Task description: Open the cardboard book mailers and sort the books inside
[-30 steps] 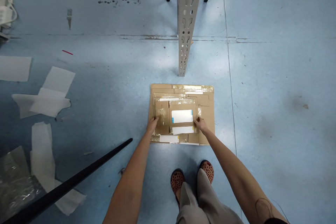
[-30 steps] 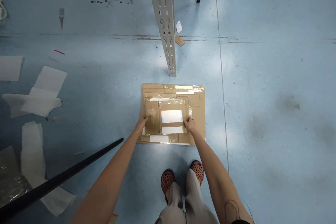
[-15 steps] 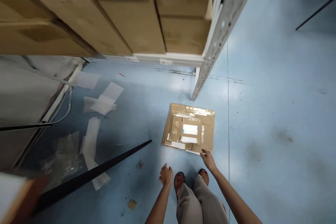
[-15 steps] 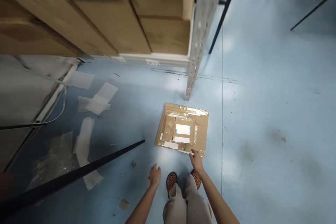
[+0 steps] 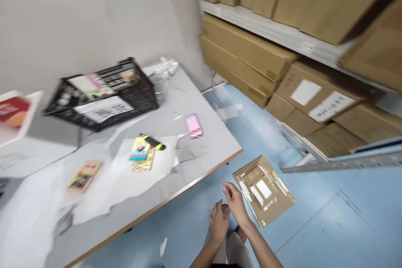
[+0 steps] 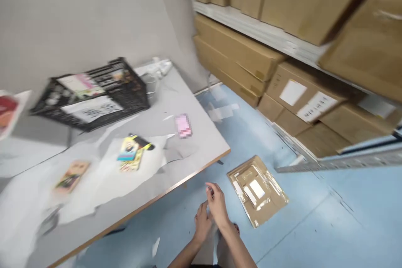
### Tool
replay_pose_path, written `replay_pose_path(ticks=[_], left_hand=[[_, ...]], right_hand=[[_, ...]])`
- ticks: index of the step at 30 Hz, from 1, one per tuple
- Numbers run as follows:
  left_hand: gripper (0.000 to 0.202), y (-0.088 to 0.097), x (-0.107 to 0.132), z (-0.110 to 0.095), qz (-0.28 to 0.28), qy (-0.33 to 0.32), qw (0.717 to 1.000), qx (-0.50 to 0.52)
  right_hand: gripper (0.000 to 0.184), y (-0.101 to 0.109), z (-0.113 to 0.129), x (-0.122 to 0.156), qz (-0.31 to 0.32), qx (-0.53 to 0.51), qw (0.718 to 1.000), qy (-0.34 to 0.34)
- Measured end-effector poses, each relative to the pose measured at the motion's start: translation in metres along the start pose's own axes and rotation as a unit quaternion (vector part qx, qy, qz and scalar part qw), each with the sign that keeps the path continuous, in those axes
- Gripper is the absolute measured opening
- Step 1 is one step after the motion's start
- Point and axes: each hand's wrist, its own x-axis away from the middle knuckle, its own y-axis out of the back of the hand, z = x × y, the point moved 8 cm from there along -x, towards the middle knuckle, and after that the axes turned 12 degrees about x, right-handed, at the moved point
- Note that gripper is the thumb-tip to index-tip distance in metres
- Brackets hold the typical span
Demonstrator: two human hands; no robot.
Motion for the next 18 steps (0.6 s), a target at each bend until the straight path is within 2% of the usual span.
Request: replay_pose_path(ticks=[2,4,8,12,15,18], left_hand=[[0.050,0.050,0.012,0.014,-0.044,0.014,0.997,0.058],[0.050,0.094,0.023,0.044,-0.100,0.056,0.987,0.111],[0.046,0.162,0.042,0.118,-0.216,0.132,0.943,0.214],[0.038,0.224,0.052,0.177,-0.312,0.135,0.880,0.332],[0.031,0.270,0.043,0.202,-0.334,0.106,0.858,0.376],[0.027,0.308,0.020,0.209,-0.328,0.069,0.855,0.397]], right_hand=[[0.028,-0.027,0.046,-0.001,0.046,0.019,0.998,0.049],[0.028,-0.057,0.077,0.000,0.086,0.037,0.992,0.084],[0.029,-0.124,0.115,0.004,0.152,0.072,0.976,0.136],[0.027,-0.193,0.151,-0.004,0.156,0.152,0.957,0.191],[0.032,-0.238,0.183,-0.025,0.125,0.243,0.939,0.208],[0.037,-0.273,0.214,-0.053,0.097,0.347,0.909,0.210]])
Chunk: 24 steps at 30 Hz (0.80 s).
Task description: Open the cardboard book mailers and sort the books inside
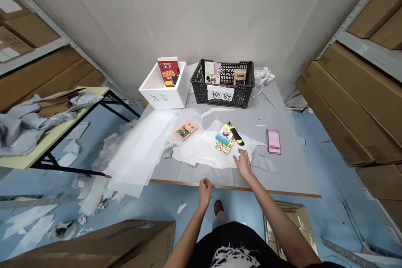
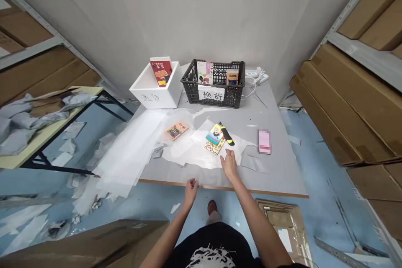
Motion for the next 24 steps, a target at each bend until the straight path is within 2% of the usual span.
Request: replay_pose_path(ticks=[2,5,9,12,15,19,24], left_hand=[[0.025,-0.007,-0.024,-0.016,0.018,-0.011,1.000,0.014],[0.023,-0.031,-0.052,-0.045,0.041,-0.028,0.999,0.021],[0.025,-0.065,-0.082,-0.090,0.058,-0.069,0.996,0.011],[0.028,-0.079,-0.101,-0.116,0.061,-0.094,0.994,-0.011],[0.029,-0.085,-0.117,-0.130,0.054,-0.099,0.993,-0.045],[0.031,-0.091,-0.137,-0.139,0.044,-0.090,0.990,-0.101],[0.031,-0.103,-0.156,-0.148,0.040,-0.075,0.984,-0.155]], right_hand=[[0.037,-0.002,0.013,-0.028,0.006,0.070,0.998,0.001],[0.038,-0.004,0.023,-0.063,0.012,0.126,0.992,0.004],[0.041,-0.011,0.016,-0.104,0.020,0.141,0.990,-0.018],[0.038,-0.022,0.005,-0.129,0.042,0.134,0.990,-0.031],[0.031,-0.037,-0.004,-0.145,0.077,0.105,0.991,-0.038],[0.022,-0.054,-0.011,-0.154,0.109,0.028,0.993,-0.044],[0.012,-0.055,-0.023,-0.176,0.129,-0.128,0.980,-0.077]])
